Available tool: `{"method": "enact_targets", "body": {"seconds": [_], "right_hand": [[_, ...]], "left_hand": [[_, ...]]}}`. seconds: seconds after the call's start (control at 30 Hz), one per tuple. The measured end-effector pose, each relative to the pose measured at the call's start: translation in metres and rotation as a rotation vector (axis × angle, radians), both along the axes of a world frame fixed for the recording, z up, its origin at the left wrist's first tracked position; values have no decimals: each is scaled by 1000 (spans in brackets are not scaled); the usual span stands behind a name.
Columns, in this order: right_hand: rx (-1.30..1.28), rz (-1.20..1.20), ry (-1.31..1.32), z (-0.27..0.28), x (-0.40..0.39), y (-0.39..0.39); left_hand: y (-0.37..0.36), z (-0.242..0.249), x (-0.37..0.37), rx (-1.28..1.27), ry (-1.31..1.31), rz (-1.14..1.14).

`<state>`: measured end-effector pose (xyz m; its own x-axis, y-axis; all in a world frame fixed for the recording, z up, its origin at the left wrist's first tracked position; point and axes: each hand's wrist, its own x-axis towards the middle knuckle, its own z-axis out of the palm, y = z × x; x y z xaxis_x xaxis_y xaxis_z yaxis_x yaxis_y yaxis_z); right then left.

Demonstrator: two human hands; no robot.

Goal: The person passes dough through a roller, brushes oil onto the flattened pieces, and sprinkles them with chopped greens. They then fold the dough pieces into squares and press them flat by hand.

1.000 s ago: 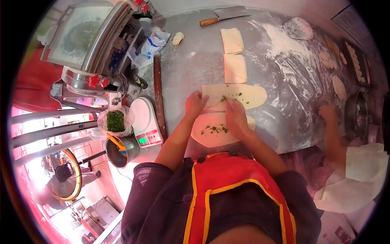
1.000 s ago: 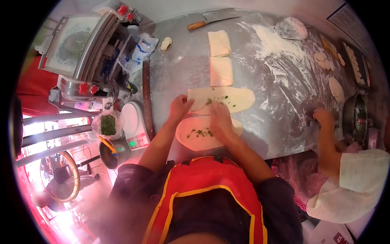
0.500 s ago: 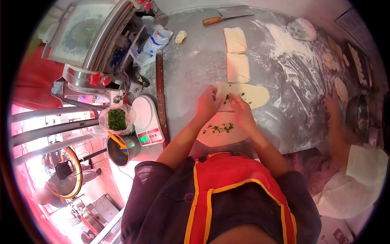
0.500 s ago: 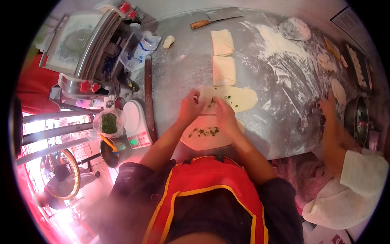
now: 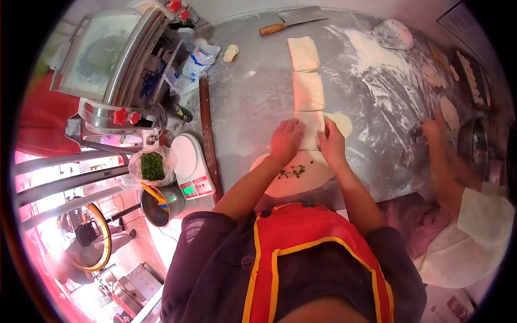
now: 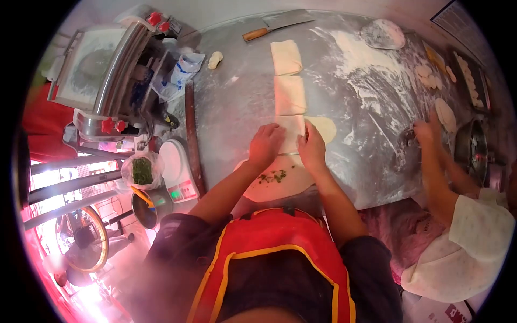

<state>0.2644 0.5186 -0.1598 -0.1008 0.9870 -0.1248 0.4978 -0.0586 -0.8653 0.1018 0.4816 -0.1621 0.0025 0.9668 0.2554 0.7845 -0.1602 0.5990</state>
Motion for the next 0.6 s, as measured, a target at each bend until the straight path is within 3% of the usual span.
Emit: {"method": "enact_targets", "body": {"seconds": [0.27, 0.37, 0.4, 0.5, 0.6], "right_hand": [[-122, -7, 151, 1, -4, -1], [-69, 87, 32, 2, -11, -2], [56, 71, 8, -5, -11, 0], [44, 111, -77, 9, -7, 2], [298, 242, -373, 19, -5, 0]], "left_hand": [[2, 8, -4, 79, -19, -14], [5, 5, -6, 124, 25, -95], [6, 2, -5, 118, 52, -92], [6, -5, 1, 97, 103, -78], [6, -6, 6, 85, 95, -74]]}}
